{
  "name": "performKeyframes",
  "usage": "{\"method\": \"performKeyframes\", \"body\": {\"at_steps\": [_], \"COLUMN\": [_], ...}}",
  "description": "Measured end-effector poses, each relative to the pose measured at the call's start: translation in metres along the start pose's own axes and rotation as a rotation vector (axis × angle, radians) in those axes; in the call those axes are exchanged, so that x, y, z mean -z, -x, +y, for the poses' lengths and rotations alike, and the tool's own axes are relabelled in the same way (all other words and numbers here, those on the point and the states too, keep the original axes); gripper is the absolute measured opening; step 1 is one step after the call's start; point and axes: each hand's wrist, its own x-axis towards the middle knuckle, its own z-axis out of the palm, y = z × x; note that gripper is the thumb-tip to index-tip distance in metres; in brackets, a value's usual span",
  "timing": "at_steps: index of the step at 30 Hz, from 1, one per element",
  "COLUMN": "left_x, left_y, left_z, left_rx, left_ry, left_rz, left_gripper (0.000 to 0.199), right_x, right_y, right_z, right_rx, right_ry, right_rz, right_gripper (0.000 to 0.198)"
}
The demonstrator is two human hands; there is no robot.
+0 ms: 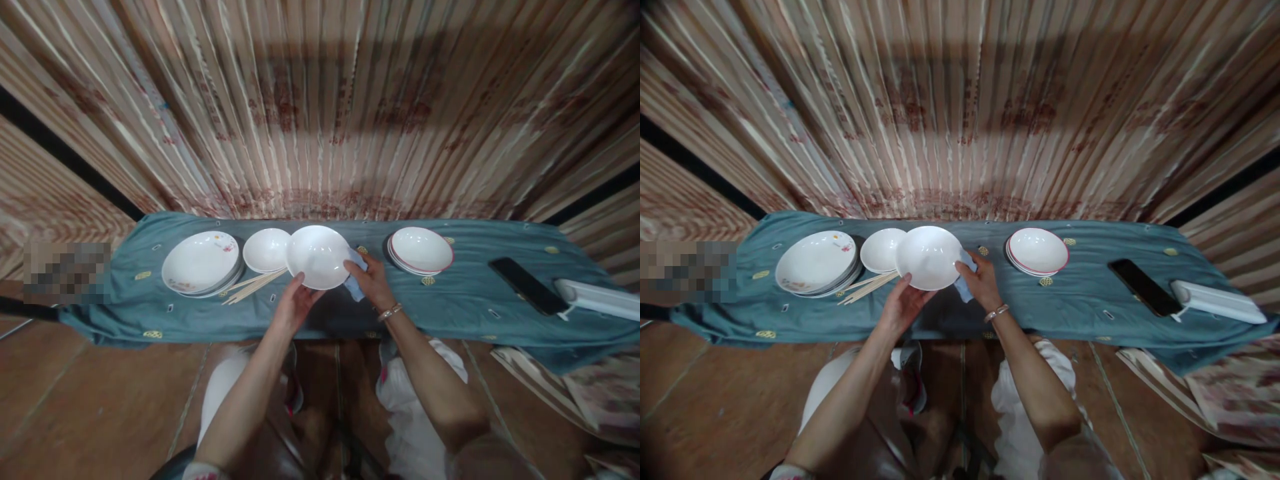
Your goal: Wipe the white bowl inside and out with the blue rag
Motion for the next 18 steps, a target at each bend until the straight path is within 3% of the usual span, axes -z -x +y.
{"method": "performKeyframes", "body": {"at_steps": [2, 5, 9, 11, 14, 18], "left_x": [0.000, 0.001, 0.000, -0.002, -0.006, -0.005], "left_y": [-0.001, -0.003, -0.005, -0.005, -0.003, -0.003], "left_z": [-0.004, -0.011, -0.022, -0.026, -0.029, -0.027], "left_rx": [-0.002, -0.017, 0.002, 0.026, 0.053, 0.052], "left_ry": [-0.010, -0.051, -0.100, -0.108, -0.126, -0.112], "left_rz": [0.002, -0.001, 0.014, 0.001, -0.012, 0.028], "left_gripper": [0.047, 0.045, 0.042, 0.039, 0.033, 0.030], "right_x": [0.011, 0.029, 0.040, 0.035, 0.026, 0.022], "right_y": [-0.001, -0.002, 0.002, 0.005, 0.010, 0.016], "right_z": [0.002, -0.002, -0.015, -0.019, -0.019, -0.017], "right_rx": [0.009, 0.065, 0.133, 0.191, 0.301, 0.441], "right_ry": [0.089, 0.229, 0.257, 0.299, 0.361, 0.437], "right_rz": [-0.019, 0.062, 0.128, 0.036, -0.213, -0.232], "right_gripper": [0.040, 0.043, 0.048, 0.049, 0.059, 0.052]}}
